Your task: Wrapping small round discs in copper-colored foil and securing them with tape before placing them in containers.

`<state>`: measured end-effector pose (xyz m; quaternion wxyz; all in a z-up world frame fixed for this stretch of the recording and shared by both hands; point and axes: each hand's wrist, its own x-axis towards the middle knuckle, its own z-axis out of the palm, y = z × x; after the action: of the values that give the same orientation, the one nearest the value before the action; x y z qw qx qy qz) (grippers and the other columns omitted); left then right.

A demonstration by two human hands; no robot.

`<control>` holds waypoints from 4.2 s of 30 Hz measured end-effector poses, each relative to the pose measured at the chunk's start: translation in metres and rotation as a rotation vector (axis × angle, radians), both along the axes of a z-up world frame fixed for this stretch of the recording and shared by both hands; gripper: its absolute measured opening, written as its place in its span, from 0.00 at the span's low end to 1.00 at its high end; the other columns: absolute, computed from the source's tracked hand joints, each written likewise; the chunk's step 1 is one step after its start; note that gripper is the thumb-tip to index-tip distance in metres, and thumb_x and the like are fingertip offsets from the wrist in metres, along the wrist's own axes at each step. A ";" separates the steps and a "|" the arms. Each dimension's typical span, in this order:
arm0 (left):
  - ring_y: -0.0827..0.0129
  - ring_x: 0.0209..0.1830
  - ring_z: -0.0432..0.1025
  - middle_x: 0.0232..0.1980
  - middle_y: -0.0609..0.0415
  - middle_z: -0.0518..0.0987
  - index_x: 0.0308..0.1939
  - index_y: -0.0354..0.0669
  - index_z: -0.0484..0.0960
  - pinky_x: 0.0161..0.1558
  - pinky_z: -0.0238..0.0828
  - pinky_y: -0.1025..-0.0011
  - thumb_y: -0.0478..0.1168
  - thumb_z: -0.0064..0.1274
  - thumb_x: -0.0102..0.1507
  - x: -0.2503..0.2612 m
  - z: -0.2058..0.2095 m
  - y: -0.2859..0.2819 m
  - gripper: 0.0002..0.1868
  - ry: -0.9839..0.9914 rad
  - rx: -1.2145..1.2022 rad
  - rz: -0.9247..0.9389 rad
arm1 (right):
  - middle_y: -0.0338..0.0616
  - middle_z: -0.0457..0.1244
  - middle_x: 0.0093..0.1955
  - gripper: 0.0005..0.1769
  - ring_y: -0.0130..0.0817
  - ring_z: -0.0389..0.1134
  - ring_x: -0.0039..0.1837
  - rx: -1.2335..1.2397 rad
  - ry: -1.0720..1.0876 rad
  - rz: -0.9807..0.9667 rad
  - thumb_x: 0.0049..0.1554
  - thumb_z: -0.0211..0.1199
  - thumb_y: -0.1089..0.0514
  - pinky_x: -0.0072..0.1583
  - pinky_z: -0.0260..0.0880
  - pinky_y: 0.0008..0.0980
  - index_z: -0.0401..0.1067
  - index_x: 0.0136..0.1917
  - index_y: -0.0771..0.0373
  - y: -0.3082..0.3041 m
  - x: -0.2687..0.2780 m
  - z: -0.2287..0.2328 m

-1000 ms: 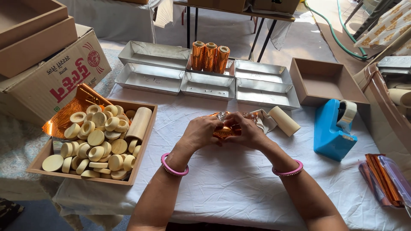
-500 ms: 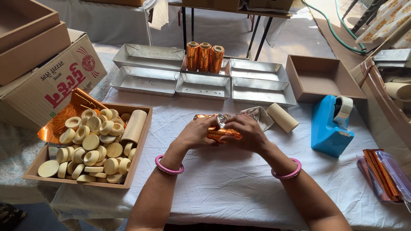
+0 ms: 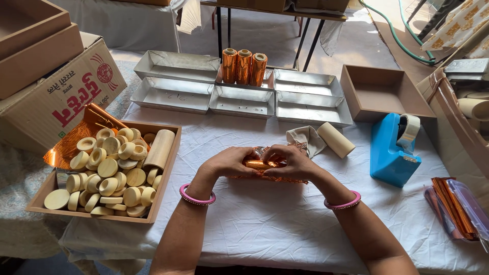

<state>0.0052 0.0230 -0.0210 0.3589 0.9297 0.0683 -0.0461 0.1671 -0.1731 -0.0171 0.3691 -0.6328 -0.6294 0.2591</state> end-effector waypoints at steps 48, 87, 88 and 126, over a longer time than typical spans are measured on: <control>0.63 0.54 0.79 0.55 0.56 0.86 0.52 0.51 0.86 0.55 0.76 0.65 0.53 0.72 0.49 -0.008 0.007 -0.008 0.29 -0.067 -0.022 -0.283 | 0.48 0.67 0.54 0.15 0.43 0.72 0.53 0.176 -0.432 -0.415 0.55 0.70 0.54 0.54 0.74 0.40 0.77 0.53 0.61 0.004 0.027 -0.031; 0.57 0.46 0.81 0.46 0.45 0.84 0.53 0.42 0.75 0.49 0.78 0.62 0.51 0.70 0.48 -0.005 0.038 -0.031 0.34 0.169 0.006 -0.007 | 0.47 0.67 0.32 0.07 0.41 0.71 0.37 0.090 -1.090 -0.057 0.52 0.60 0.59 0.47 0.71 0.47 0.73 0.34 0.62 -0.035 -0.119 0.004; 0.57 0.46 0.81 0.46 0.45 0.84 0.53 0.42 0.75 0.49 0.78 0.62 0.51 0.70 0.48 -0.007 0.039 -0.032 0.34 0.167 0.005 0.026 | 0.47 0.67 0.32 0.07 0.41 0.71 0.37 0.110 -1.091 -0.028 0.52 0.60 0.59 0.47 0.71 0.47 0.73 0.34 0.62 -0.035 -0.113 0.006; 0.56 0.56 0.80 0.56 0.46 0.85 0.61 0.44 0.77 0.58 0.76 0.60 0.55 0.54 0.63 0.002 -0.011 -0.003 0.27 -0.062 -0.058 -0.042 | 0.52 0.66 0.53 0.27 0.46 0.72 0.55 -0.064 -0.343 -0.163 0.48 0.71 0.56 0.55 0.74 0.41 0.63 0.57 0.63 -0.008 -0.047 0.014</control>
<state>0.0075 0.0197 -0.0320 0.3867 0.9211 0.0364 -0.0267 0.1202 -0.1806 -0.0030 0.2556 -0.7281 -0.6213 0.1365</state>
